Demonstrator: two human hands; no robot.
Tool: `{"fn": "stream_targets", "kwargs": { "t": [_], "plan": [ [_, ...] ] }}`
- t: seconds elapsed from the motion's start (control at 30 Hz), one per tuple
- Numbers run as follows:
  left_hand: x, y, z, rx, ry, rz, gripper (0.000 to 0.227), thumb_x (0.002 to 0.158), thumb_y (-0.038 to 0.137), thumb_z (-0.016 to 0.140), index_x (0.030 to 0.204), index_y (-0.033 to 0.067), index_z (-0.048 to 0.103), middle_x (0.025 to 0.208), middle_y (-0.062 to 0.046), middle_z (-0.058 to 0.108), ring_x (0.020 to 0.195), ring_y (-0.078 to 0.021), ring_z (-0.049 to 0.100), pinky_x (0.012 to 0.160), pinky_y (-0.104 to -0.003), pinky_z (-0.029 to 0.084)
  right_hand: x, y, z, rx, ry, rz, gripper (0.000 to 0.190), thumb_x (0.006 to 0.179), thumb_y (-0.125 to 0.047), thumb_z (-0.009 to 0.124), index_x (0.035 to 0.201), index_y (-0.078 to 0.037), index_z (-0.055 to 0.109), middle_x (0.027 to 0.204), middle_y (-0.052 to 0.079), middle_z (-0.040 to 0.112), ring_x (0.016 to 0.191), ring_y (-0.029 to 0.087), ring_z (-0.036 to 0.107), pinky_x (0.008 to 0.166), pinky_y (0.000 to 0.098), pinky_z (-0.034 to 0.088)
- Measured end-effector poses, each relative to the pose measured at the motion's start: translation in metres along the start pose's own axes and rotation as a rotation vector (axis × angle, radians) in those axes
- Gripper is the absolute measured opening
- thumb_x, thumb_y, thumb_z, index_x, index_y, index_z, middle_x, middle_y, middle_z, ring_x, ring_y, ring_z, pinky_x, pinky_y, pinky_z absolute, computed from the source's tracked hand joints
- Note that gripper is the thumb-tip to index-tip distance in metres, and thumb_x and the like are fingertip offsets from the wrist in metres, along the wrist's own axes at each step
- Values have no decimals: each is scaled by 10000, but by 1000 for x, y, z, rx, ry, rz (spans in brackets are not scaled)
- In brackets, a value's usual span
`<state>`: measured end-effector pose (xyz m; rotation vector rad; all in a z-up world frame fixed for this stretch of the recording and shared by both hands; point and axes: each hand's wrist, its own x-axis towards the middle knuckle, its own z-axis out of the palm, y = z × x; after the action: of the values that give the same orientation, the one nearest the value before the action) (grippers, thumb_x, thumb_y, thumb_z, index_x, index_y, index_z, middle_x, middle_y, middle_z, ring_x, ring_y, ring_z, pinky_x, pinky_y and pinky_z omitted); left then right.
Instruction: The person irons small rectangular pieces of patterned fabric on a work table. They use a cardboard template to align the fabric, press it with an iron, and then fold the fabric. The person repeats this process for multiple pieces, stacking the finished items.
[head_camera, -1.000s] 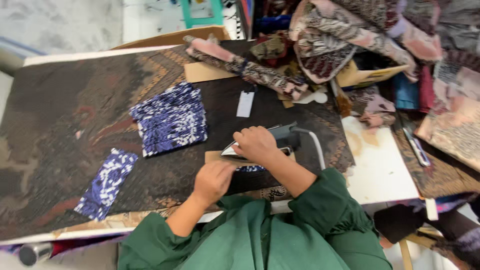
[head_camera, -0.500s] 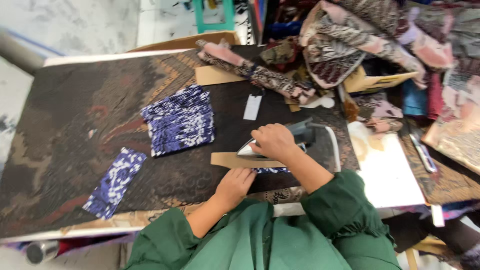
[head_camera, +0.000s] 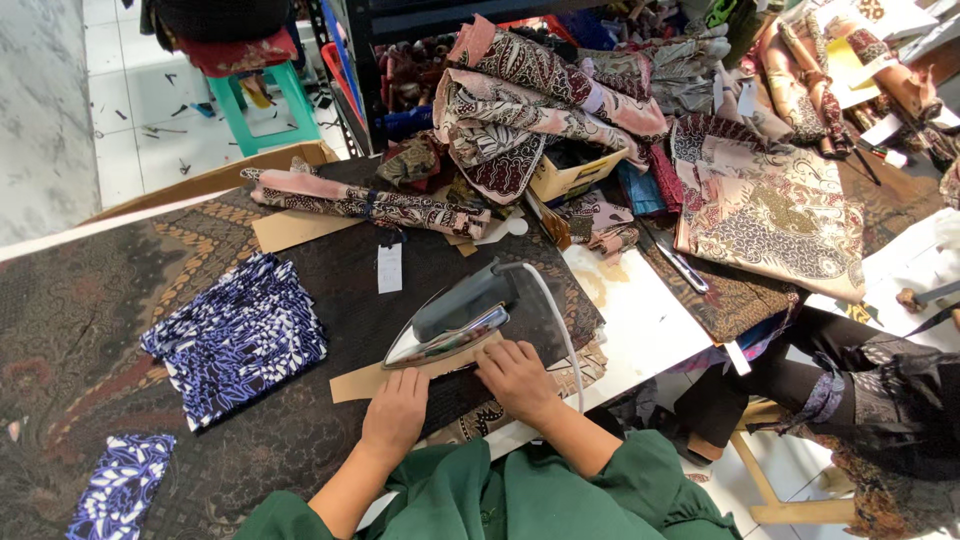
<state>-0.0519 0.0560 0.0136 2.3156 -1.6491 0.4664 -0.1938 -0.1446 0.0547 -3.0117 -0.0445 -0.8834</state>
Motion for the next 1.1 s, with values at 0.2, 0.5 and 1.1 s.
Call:
{"fn": "stream_targets", "kwargs": {
  "t": [0.2,0.5,1.1],
  "plan": [
    [-2,13,-9,-114,54,163,341,863,165,590,1156,-4,636,1082,-120,618,999,-275,604,840,-382,509,-1,6,10,26,13,112,244,798,-100,638,1039,-84,675,1065,62,651,1004,254,624,861,407,447],
    [1,35,20,-125,-129,282,687,992,393,532,1484,-79,444,1530,-287,429,1425,-399,417,1169,-487,332,-3,2,28,-24,59,223,147,874,-152,749,1001,-112,687,972,12,650,943,213,630,835,393,432],
    [3,31,43,-216,-31,217,699,946,436,598,1475,-8,491,1491,-236,489,1351,-369,488,1078,-526,422,155,11,40,148,-368,-108,540,780,-605,766,798,-71,688,754,87,659,755,304,671,697,423,521]
  ]
}}
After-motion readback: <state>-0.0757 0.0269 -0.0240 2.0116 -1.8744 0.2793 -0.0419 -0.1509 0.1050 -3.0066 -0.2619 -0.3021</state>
